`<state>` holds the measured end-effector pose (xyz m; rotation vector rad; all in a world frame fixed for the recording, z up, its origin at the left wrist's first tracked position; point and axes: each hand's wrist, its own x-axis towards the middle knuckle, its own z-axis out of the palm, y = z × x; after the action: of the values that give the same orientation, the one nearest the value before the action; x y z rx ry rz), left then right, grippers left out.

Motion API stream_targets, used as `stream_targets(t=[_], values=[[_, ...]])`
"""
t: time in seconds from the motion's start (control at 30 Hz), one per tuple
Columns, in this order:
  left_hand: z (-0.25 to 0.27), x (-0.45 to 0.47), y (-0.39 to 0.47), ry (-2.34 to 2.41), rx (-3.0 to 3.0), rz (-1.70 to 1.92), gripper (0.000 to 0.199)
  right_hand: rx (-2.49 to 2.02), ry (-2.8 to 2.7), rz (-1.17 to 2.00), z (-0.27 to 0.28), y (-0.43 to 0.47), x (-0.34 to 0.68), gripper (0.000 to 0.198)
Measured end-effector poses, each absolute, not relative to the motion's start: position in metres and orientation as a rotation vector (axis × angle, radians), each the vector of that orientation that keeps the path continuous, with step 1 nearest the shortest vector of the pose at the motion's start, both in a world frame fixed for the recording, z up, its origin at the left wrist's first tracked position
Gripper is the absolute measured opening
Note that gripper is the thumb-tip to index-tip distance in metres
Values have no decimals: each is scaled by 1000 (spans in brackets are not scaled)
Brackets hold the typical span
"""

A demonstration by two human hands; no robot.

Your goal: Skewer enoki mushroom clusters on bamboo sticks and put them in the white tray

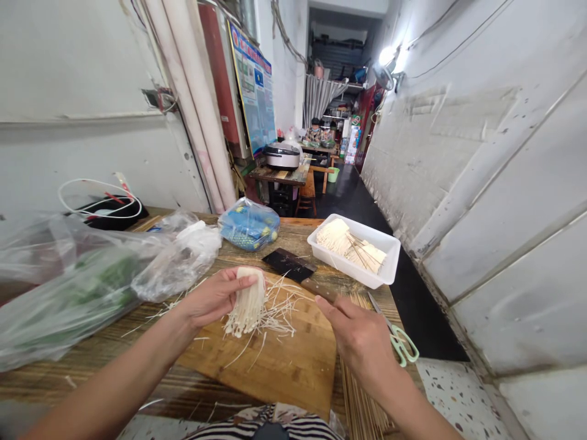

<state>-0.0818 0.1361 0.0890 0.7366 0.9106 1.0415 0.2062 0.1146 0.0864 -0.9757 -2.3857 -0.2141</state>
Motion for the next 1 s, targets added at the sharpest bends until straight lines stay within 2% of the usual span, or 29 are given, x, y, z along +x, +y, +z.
stream_targets(t=[1.0], values=[[88, -81, 138, 917, 763, 1015, 23, -968, -2376, -217, 86, 114, 208, 35]])
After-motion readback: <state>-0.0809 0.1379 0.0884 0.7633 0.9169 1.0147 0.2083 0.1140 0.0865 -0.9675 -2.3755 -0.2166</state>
